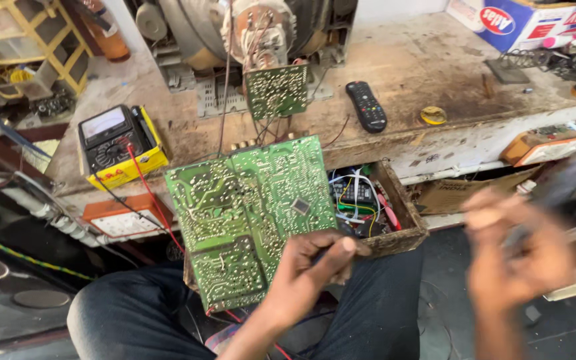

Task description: The person is repairing a green circuit board by soldering components and testing connections with a multimeter. They use a soldering iron and solder to attach parts, then switch to multimeter probes to check electrical continuity.

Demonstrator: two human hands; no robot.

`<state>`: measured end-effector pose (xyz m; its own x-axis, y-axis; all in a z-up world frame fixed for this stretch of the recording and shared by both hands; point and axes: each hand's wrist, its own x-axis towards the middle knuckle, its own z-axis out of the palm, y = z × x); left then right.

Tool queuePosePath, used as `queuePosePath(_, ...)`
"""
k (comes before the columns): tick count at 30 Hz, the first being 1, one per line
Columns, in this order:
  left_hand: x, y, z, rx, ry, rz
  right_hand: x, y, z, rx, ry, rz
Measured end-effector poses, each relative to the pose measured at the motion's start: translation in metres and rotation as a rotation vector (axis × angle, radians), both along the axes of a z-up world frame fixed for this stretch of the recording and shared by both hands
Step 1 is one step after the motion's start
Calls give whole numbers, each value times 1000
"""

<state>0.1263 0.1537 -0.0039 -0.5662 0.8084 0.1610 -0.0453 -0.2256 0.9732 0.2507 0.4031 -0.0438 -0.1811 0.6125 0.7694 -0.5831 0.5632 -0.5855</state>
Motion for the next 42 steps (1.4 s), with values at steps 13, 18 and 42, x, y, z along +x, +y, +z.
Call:
queuePosePath(13, 7, 43, 5, -100, 228, -88, -3, -81, -10, -17, -130, 197)
queuePosePath(18, 4, 52, 5, -83, 243, -205, 1, -72, -27, -37, -91, 186)
queuePosePath(42, 34, 90, 6, 34, 429, -46, 13, -41, -45, -68, 84, 99)
